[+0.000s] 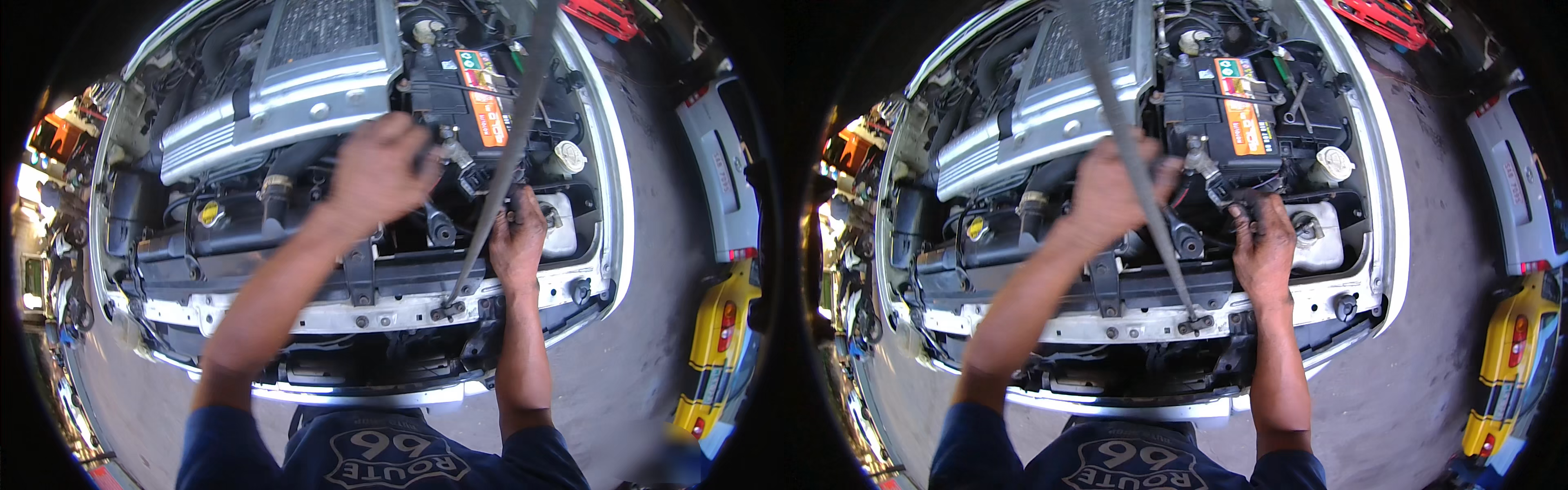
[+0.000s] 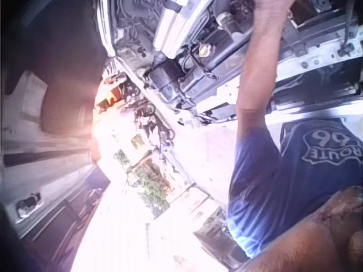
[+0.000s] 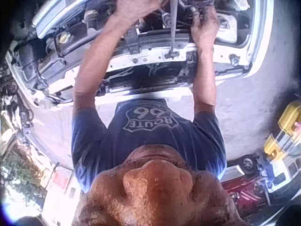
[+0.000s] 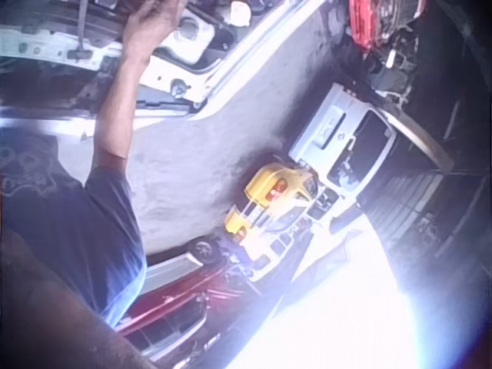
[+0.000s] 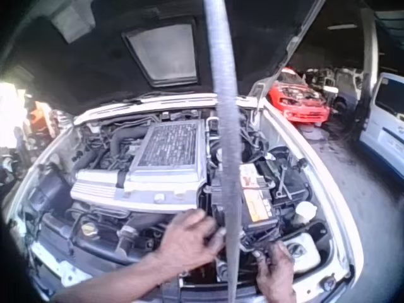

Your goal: The person removes a car battery, retrieves an intercooler from the floor, applies sealant to its edges, and installs it into the engine bay of a white car. The person then reconnects the battery and closes the hood.

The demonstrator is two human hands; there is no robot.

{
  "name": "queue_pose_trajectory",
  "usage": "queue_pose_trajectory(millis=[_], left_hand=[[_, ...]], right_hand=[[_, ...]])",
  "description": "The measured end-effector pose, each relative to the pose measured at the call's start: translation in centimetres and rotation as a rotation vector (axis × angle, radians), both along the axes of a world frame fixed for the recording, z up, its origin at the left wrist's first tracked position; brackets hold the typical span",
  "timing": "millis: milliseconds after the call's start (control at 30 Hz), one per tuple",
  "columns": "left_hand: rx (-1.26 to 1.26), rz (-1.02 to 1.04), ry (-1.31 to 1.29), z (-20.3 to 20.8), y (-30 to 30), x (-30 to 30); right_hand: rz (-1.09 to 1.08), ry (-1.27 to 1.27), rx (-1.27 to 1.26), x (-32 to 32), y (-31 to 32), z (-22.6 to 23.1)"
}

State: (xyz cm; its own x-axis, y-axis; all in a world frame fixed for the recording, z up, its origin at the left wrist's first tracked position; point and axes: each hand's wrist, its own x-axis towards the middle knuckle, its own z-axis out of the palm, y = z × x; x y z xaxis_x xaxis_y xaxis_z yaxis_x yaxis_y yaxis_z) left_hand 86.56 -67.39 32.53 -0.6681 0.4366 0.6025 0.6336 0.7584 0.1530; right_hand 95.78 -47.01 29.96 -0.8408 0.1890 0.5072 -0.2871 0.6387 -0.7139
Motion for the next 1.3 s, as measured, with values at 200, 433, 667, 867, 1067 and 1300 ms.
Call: queue_pose_trajectory(millis=[200, 433, 667, 867, 1067, 1300], left_hand=[[0.916, 0.446, -0.293, -3.1, 7.0, 1.1], [1.519, 0.65, -0.671, -5.9, 6.9, -1.3], [1.237, 0.565, -0.621, -5.1, 6.6, -1.2], [1.164, 0.474, -0.578, -5.0, 7.2, 2.2], [1.408, 0.379, -0.878, -4.5, 5.6, 2.3], [1.67, 0.194, -1.008, -2.8, 5.6, 2.5]], right_hand=[[0.01, -0.066, -0.07, 0.3, -0.1, 0.4], [0.078, -0.207, -0.186, 0.4, -0.1, 0.4], [0.133, -0.182, -0.073, 0.3, -0.4, 0.2], [0.084, -0.122, -0.095, 0.3, 0.0, 0.1], [0.116, -0.07, -0.038, -0.2, 1.3, -0.7], [0.022, -0.093, -0.156, -0.7, 1.6, -0.9]])
